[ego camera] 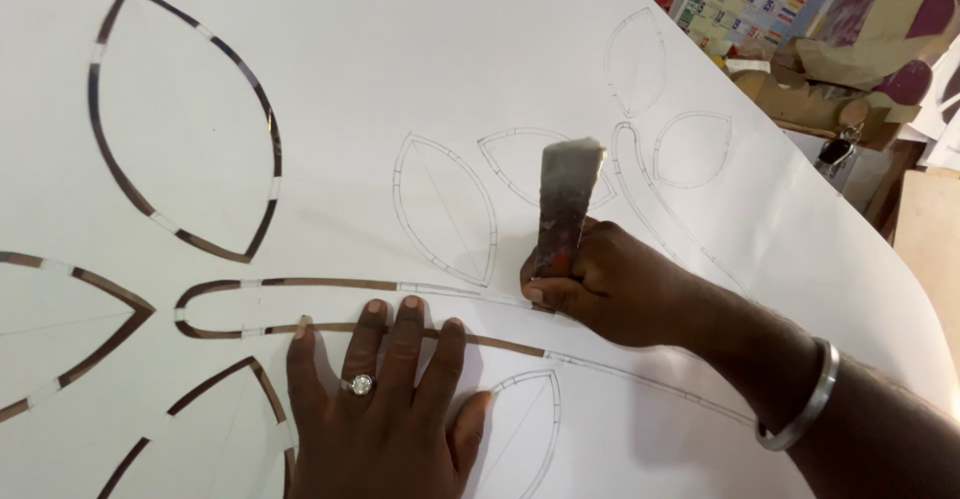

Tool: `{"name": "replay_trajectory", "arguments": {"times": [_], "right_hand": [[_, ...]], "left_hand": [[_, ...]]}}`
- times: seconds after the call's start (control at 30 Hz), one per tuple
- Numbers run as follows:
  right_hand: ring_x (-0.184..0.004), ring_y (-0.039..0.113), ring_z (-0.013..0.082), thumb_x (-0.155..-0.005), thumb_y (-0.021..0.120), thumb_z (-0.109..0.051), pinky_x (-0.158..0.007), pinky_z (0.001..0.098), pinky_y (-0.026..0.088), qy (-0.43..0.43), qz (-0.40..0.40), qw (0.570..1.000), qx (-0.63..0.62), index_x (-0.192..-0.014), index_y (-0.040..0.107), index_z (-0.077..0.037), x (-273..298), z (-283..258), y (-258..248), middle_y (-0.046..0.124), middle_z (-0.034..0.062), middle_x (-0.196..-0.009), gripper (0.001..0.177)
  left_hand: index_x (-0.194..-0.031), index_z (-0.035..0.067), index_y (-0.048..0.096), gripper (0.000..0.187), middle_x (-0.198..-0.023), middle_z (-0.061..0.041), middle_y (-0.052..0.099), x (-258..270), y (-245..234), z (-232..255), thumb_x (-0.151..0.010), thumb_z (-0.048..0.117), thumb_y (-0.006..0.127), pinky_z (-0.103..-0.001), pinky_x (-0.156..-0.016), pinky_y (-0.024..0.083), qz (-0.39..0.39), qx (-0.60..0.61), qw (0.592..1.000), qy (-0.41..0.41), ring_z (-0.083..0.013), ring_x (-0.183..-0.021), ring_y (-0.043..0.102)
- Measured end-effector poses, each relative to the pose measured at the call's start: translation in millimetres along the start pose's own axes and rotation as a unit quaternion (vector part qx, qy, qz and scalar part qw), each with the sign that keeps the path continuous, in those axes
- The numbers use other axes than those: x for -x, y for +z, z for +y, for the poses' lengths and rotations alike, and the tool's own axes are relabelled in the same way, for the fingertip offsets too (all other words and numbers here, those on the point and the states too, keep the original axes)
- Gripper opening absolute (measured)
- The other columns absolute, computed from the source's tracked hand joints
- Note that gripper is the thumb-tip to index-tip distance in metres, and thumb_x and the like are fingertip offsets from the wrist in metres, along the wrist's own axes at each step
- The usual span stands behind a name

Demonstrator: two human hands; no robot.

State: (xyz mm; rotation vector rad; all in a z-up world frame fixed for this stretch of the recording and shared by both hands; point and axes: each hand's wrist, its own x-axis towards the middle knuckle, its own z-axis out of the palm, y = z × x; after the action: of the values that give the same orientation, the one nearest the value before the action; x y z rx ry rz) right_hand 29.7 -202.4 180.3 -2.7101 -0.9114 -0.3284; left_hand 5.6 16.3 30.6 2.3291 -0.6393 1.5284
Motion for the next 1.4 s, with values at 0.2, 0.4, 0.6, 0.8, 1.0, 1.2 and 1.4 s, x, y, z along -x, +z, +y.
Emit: {"name": "replay_trajectory", "arguments": {"times": [0.2, 0.4, 0.6, 0.8, 1.0, 1.2, 1.4], "right_hand": [[-0.076, 0.070, 0.0186, -0.099, 0.060, -0.033, -0.073, 0.0337, 0.058, -0.012, 0.015, 1.000, -0.014, -0.095, 0.073, -0.005, 1, 8, 6, 0.073, 0.0067, -0.080, 0.031], [-0.085, 0.070, 0.0147, -0.098, 0.064, -0.032, -0.077, 0.0326, 0.058, -0.054, 0.050, 0.994, -0.081, -0.096, 0.073, -0.002, 2, 9, 14, 0.074, 0.0051, -0.087, 0.031], [-0.087, 0.070, 0.0147, -0.096, 0.064, -0.025, -0.077, 0.0333, 0.058, 0.004, 0.167, 0.978, -0.122, -0.102, 0.073, -0.003, 8, 34, 33, 0.072, 0.0046, -0.093, 0.025], [-0.082, 0.070, 0.0152, -0.095, 0.067, -0.022, -0.073, 0.0335, 0.059, -0.022, 0.154, 0.984, -0.083, -0.095, 0.071, -0.005, 9, 23, 39, 0.072, 0.0042, -0.085, 0.018], [-0.080, 0.054, 0.0207, -0.095, 0.072, -0.022, -0.072, 0.0360, 0.049, -0.144, 0.168, 0.975, 0.034, -0.100, 0.078, -0.006, 9, 35, 37, 0.072, 0.0032, -0.079, 0.018], [-0.073, 0.057, 0.0119, -0.097, 0.068, -0.028, -0.065, 0.0304, 0.052, -0.048, 0.201, 0.966, -0.153, -0.100, 0.075, -0.005, 16, 54, 43, 0.065, 0.0021, -0.082, 0.025], [-0.056, 0.051, 0.0074, -0.101, 0.062, -0.036, -0.054, 0.0253, 0.043, 0.027, 0.280, 0.924, -0.261, -0.101, 0.073, -0.003, 21, 57, 47, 0.056, 0.0006, -0.061, 0.035]], "left_hand": [[-0.129, 0.013, 0.066, 0.060, -0.133, -0.028, 0.060, 1, 5, 0, -0.087, 0.054, 0.056, -0.086, -0.107, 0.018, 0.008, -0.004, 1.000, 0.000, -0.0481, -0.128, 0.054], [-0.127, 0.012, 0.065, 0.055, -0.128, -0.029, 0.058, -8, 4, 0, -0.090, 0.051, 0.058, -0.083, -0.104, 0.018, 0.027, 0.031, 0.999, 0.032, -0.0516, -0.124, 0.050], [-0.128, 0.018, 0.064, 0.048, -0.142, -0.025, 0.052, -21, 12, 16, -0.090, 0.045, 0.057, -0.081, -0.105, 0.015, 0.026, 0.083, 0.995, 0.050, -0.0495, -0.136, 0.041], [-0.130, 0.003, 0.061, 0.043, -0.137, -0.019, 0.056, -28, 6, 15, -0.095, 0.028, 0.056, -0.072, -0.110, 0.023, -0.027, 0.034, 0.998, 0.052, -0.0374, -0.132, 0.049], [-0.119, 0.008, 0.067, 0.039, -0.114, -0.010, 0.063, -52, -7, 4, -0.082, 0.011, 0.059, -0.056, -0.097, 0.035, -0.021, 0.058, 0.996, 0.058, -0.0302, -0.109, 0.056], [-0.113, 0.011, 0.071, 0.031, -0.111, -0.005, 0.061, -79, -18, 0, -0.087, 0.008, 0.057, -0.047, -0.097, 0.036, -0.191, 0.107, 0.975, 0.047, -0.0269, -0.109, 0.054], [-0.114, 0.020, 0.074, 0.030, -0.109, -0.002, 0.062, -88, -6, -5, -0.091, 0.010, 0.057, -0.048, -0.098, 0.034, -0.198, 0.182, 0.961, 0.071, -0.0237, -0.106, 0.056]]}}
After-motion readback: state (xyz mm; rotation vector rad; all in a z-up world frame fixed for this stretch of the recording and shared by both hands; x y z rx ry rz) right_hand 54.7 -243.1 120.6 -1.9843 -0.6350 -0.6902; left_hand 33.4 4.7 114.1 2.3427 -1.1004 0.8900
